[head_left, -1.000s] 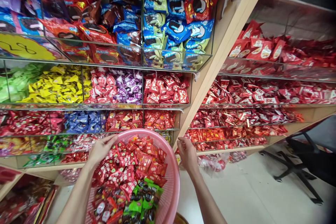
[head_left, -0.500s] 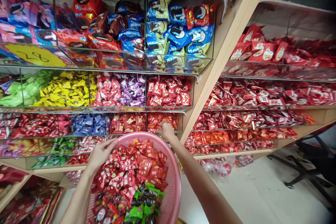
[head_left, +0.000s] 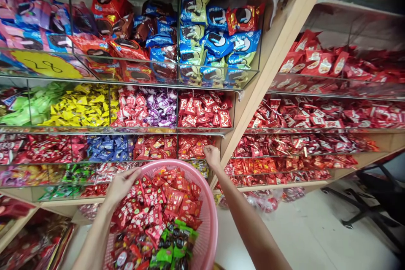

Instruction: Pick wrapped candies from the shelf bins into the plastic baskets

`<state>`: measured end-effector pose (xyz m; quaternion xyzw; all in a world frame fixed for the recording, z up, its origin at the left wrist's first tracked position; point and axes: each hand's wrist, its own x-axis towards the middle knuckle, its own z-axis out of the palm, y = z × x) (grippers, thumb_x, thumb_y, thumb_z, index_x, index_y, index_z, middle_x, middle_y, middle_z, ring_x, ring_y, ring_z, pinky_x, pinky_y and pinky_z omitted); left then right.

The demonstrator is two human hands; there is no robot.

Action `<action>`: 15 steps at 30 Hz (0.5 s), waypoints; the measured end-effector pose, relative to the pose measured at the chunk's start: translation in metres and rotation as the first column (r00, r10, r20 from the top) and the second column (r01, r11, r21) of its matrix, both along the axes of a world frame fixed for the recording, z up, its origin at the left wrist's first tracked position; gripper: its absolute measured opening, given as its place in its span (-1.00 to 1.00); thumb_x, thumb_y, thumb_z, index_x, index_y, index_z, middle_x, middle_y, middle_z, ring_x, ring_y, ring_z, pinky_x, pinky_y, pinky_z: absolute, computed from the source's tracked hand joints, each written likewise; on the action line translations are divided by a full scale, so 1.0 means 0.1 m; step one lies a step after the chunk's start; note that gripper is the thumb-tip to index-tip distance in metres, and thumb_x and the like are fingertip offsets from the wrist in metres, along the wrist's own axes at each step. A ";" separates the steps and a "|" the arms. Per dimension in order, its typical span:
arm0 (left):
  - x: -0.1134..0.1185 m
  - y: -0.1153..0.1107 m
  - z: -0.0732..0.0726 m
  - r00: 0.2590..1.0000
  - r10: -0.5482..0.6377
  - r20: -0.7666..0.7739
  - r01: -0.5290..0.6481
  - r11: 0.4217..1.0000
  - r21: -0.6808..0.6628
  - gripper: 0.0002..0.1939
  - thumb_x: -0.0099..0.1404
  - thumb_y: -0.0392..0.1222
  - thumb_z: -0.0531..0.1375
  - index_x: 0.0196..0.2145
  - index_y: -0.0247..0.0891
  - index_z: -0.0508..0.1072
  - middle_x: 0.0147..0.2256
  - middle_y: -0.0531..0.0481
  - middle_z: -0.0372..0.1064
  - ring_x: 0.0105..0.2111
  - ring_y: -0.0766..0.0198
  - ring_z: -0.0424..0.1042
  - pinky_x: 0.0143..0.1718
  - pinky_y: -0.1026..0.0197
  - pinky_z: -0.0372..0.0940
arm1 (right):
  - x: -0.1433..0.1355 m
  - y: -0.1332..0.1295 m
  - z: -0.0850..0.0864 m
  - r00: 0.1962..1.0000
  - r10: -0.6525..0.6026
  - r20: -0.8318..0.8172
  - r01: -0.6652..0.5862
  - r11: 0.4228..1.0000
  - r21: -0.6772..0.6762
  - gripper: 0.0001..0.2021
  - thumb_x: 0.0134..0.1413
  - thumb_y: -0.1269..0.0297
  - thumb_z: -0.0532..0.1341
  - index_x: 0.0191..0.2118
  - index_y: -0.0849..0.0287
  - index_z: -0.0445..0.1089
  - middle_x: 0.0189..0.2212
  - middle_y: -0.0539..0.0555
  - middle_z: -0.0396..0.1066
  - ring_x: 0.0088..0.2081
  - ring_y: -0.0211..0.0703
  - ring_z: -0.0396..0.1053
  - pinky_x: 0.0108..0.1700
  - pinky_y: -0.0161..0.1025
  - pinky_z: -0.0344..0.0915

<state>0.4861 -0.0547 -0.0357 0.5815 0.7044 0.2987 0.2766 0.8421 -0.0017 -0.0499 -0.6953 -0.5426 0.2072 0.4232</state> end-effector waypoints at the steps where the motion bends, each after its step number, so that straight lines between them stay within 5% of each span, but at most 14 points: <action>1: 0.00 0.01 -0.01 1.000 -0.003 -0.006 0.003 1.000 -0.006 -0.51 0.05 0.19 0.19 -0.16 -0.14 0.55 -0.11 -0.04 0.47 -0.04 0.01 0.40 0.01 0.08 0.23 | 0.02 -0.03 0.00 0.999 -0.006 -0.047 0.007 1.000 0.026 -0.77 0.03 0.23 0.08 -0.38 0.21 0.44 -0.41 0.11 0.49 -0.37 -0.16 0.40 -0.33 -0.32 0.25; 5: 0.01 0.03 -0.04 0.999 -0.010 -0.033 0.010 1.000 -0.022 -0.52 0.09 0.18 0.16 -0.12 -0.10 0.53 -0.09 0.00 0.46 -0.02 0.03 0.39 0.01 0.09 0.23 | 0.04 -0.21 0.06 0.976 -0.002 -0.219 0.025 0.994 0.104 -0.68 0.02 0.08 0.06 -0.33 0.24 0.40 -0.45 0.07 0.45 -0.44 -0.21 0.36 -0.41 -0.32 0.27; 8: 0.01 0.05 -0.07 0.998 -0.016 -0.060 0.014 0.999 -0.032 -0.52 0.10 0.19 0.15 -0.11 -0.08 0.52 -0.07 0.01 0.45 -0.01 0.03 0.38 0.01 0.10 0.23 | 0.00 -0.38 0.17 0.875 0.073 -0.479 0.009 0.986 0.166 -0.69 -0.06 0.02 0.17 -0.37 0.21 0.37 -0.49 0.00 0.37 -0.47 -0.26 0.29 -0.46 -0.35 0.24; 12: 0.02 0.08 -0.10 0.998 -0.033 -0.058 0.032 0.999 -0.027 -0.51 0.11 0.19 0.14 -0.11 -0.11 0.52 -0.07 0.00 0.45 -0.03 0.05 0.39 0.02 0.13 0.22 | -0.10 -0.62 0.38 0.627 0.205 -0.752 -0.059 0.974 0.217 -0.75 -0.13 0.11 0.30 -0.37 0.17 0.36 -0.47 -0.07 0.31 -0.45 -0.32 0.24 -0.43 -0.39 0.22; 15: 0.03 0.07 -0.09 0.998 -0.034 -0.051 0.034 0.999 -0.015 -0.50 0.10 0.19 0.15 -0.11 -0.13 0.52 -0.07 -0.01 0.45 -0.04 0.05 0.40 0.00 0.15 0.24 | -0.18 -0.80 0.53 0.306 0.277 -0.911 -0.225 0.951 0.214 -0.81 -0.11 0.21 0.32 -0.37 0.14 0.35 -0.44 -0.06 0.34 -0.45 -0.33 0.24 -0.40 -0.38 0.22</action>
